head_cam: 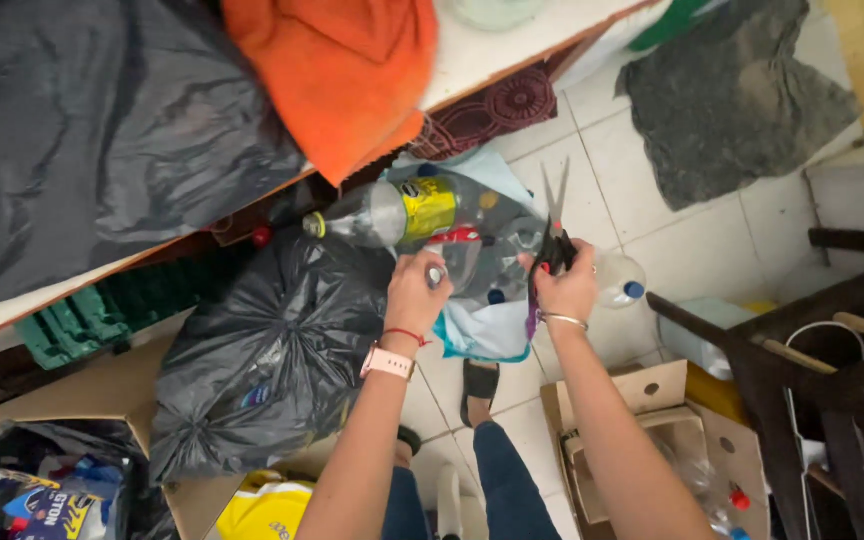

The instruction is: Cutting and sorting plastic bottles into a cardboard box for recycling

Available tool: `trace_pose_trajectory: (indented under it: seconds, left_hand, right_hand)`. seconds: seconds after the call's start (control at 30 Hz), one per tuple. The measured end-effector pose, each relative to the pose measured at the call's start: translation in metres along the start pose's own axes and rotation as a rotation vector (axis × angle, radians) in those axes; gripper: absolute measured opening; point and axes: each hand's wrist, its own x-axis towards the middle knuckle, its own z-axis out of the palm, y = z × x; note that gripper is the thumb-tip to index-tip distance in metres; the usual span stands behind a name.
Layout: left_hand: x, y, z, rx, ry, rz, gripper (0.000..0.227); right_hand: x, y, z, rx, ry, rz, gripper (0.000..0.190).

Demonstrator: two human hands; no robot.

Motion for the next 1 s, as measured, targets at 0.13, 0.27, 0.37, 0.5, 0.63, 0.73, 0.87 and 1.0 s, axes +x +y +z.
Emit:
trace_pose_trajectory:
  seconds: [0.13, 0.27, 0.37, 0.5, 0.63, 0.73, 0.87, 1.0]
  left_hand:
    - [-0.019, 0.002, -0.013, 0.017, -0.033, -0.039, 0.025]
    - [-0.04, 0.025, -0.027, 0.03, -0.021, 0.037, 0.028]
    - [-0.057, 0.06, -0.053, 0.009, 0.004, 0.094, 0.029]
    - [-0.111, 0.153, -0.147, -0.075, -0.046, 0.226, 0.026]
    - [-0.174, 0.164, -0.262, -0.096, 0.037, 0.259, 0.032]
    - [-0.218, 0.101, -0.334, -0.208, 0.18, 0.162, 0.033]
    - [-0.299, -0.005, -0.404, -0.582, 0.298, -0.17, 0.04]
    - [-0.398, -0.1, -0.452, -0.866, 0.556, -0.221, 0.045]
  right_hand:
    - [0.007, 0.024, 0.035, -0.041, -0.046, 0.05, 0.079]
    - [0.002, -0.026, 0.03, -0.094, -0.049, 0.06, 0.076]
    - [0.005, -0.037, 0.03, -0.15, -0.071, 0.082, 0.071]
    - [0.009, -0.037, 0.026, -0.187, -0.107, 0.107, 0.072]
    - [0.011, -0.019, 0.018, -0.104, -0.106, 0.003, 0.079]
    - [-0.003, -0.015, -0.005, 0.068, -0.116, -0.062, 0.081]
    - [-0.053, -0.03, -0.051, 0.293, -0.124, -0.079, 0.071]
    - [-0.124, -0.048, -0.098, -0.023, -0.133, -0.079, 0.074]
